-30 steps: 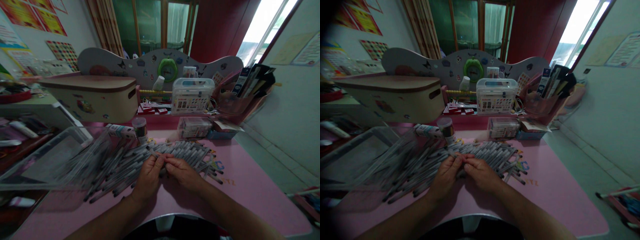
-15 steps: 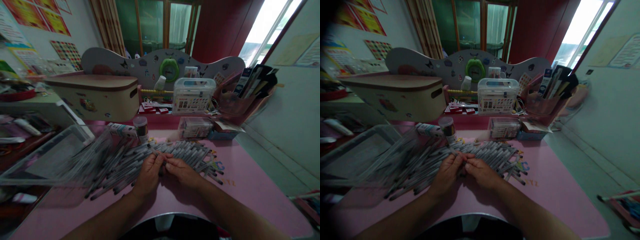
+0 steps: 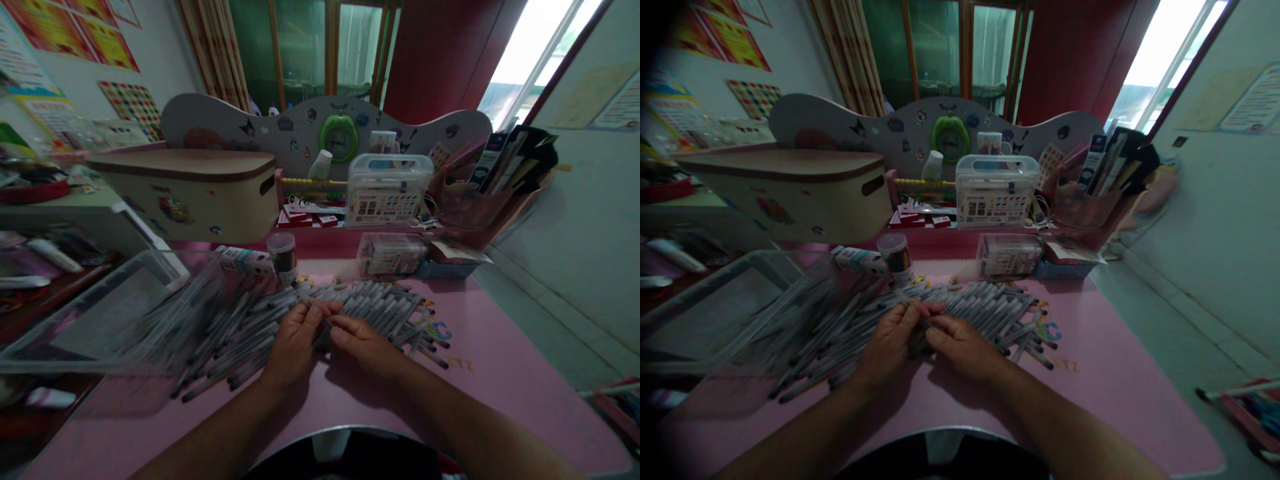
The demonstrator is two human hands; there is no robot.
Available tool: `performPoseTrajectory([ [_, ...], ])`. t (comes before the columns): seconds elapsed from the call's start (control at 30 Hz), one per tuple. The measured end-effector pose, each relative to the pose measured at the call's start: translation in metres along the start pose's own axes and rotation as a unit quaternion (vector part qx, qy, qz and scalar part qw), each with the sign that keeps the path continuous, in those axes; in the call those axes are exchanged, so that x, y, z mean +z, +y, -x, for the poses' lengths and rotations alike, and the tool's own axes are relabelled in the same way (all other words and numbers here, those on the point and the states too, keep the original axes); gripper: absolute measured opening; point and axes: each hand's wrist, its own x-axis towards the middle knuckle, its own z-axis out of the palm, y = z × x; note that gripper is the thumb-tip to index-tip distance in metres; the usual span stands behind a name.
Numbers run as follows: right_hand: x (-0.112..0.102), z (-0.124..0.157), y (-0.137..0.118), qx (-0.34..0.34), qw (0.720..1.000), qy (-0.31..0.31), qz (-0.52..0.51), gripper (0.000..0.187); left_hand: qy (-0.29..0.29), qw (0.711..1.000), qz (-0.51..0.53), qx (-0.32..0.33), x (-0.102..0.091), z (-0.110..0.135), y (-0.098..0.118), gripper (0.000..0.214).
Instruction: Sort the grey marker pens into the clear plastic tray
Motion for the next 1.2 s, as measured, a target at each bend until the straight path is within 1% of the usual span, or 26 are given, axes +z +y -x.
performPoseTrajectory([
  [0.1, -0.006, -0.001, -0.007, 0.008, 0.998, 0.063, 0.012, 0.034, 0.021, 1.0, 0.022, -0.001, -0.005, -0.005, 0.007, 0.032],
  [0.13, -0.009, -0.002, -0.009, 0.006, 0.995, 0.092, 0.029, 0.033, 0.019, 0.999, 0.024, -0.009, -0.006, -0.007, 0.009, 0.031],
  [0.17, -0.011, -0.003, -0.011, 0.012, 0.992, 0.116, 0.037, 0.03, 0.006, 0.999, 0.023, -0.022, -0.008, -0.009, 0.01, 0.031],
  [0.2, -0.013, -0.004, -0.012, 0.018, 0.99, 0.135, 0.038, 0.026, -0.021, 0.999, 0.019, -0.04, -0.01, -0.011, 0.011, 0.031],
  [0.27, -0.015, -0.006, -0.014, 0.025, 0.985, 0.169, 0.03, 0.018, -0.099, 0.992, 0.0, -0.078, -0.012, -0.013, 0.012, 0.04],
  [0.33, -0.015, -0.008, -0.014, 0.023, 0.98, 0.195, 0.011, 0.017, -0.17, 0.979, -0.013, -0.111, -0.014, -0.014, 0.013, 0.052],
  [0.4, -0.014, -0.008, -0.013, 0.01, 0.977, 0.213, -0.003, 0.017, -0.221, 0.965, -0.011, -0.138, -0.016, -0.014, 0.012, 0.055],
  [0.43, -0.014, -0.008, -0.013, 0.004, 0.976, 0.216, -0.005, 0.021, -0.245, 0.957, -0.004, -0.153, -0.017, -0.015, 0.012, 0.052],
  [0.5, -0.015, -0.008, -0.012, 0.006, 0.979, 0.203, 0.005, 0.035, -0.283, 0.942, 0.012, -0.181, -0.02, -0.015, 0.012, 0.043],
  [0.57, -0.017, -0.007, -0.012, 0.023, 0.985, 0.172, 0.019, 0.043, -0.295, 0.934, 0.039, -0.2, -0.022, -0.015, 0.011, 0.032],
  [0.67, -0.018, -0.005, -0.011, 0.041, 0.989, 0.145, 0.013, 0.046, -0.28, 0.932, 0.099, -0.206, -0.022, -0.015, 0.008, 0.022],
  [0.8, -0.018, -0.005, -0.009, 0.043, 0.988, 0.145, -0.004, 0.047, -0.254, 0.933, 0.142, -0.212, -0.018, -0.013, 0.007, 0.017],
  [0.83, -0.018, -0.005, -0.009, 0.044, 0.987, 0.151, -0.011, 0.046, -0.239, 0.938, 0.146, -0.206, -0.017, -0.011, 0.008, 0.017],
  [0.93, -0.02, -0.007, -0.011, 0.052, 0.98, 0.186, -0.041, 0.041, -0.164, 0.966, 0.127, -0.158, -0.012, -0.007, 0.011, 0.022],
  [1.0, -0.021, -0.008, -0.013, 0.054, 0.974, 0.211, -0.055, 0.041, -0.113, 0.982, 0.085, -0.121, -0.01, -0.004, 0.012, 0.032],
  [1.03, -0.021, -0.008, -0.013, 0.053, 0.973, 0.217, -0.056, 0.041, -0.095, 0.988, 0.059, -0.107, -0.009, -0.004, 0.012, 0.034],
  [1.1, -0.021, -0.008, -0.014, 0.045, 0.974, 0.216, -0.045, 0.041, -0.065, 0.995, 0.021, -0.074, -0.007, -0.005, 0.01, 0.029],
  [1.2, -0.018, -0.007, -0.014, 0.03, 0.98, 0.198, -0.01, 0.04, -0.012, 0.999, 0.025, -0.036, -0.007, -0.011, 0.008, 0.026],
])
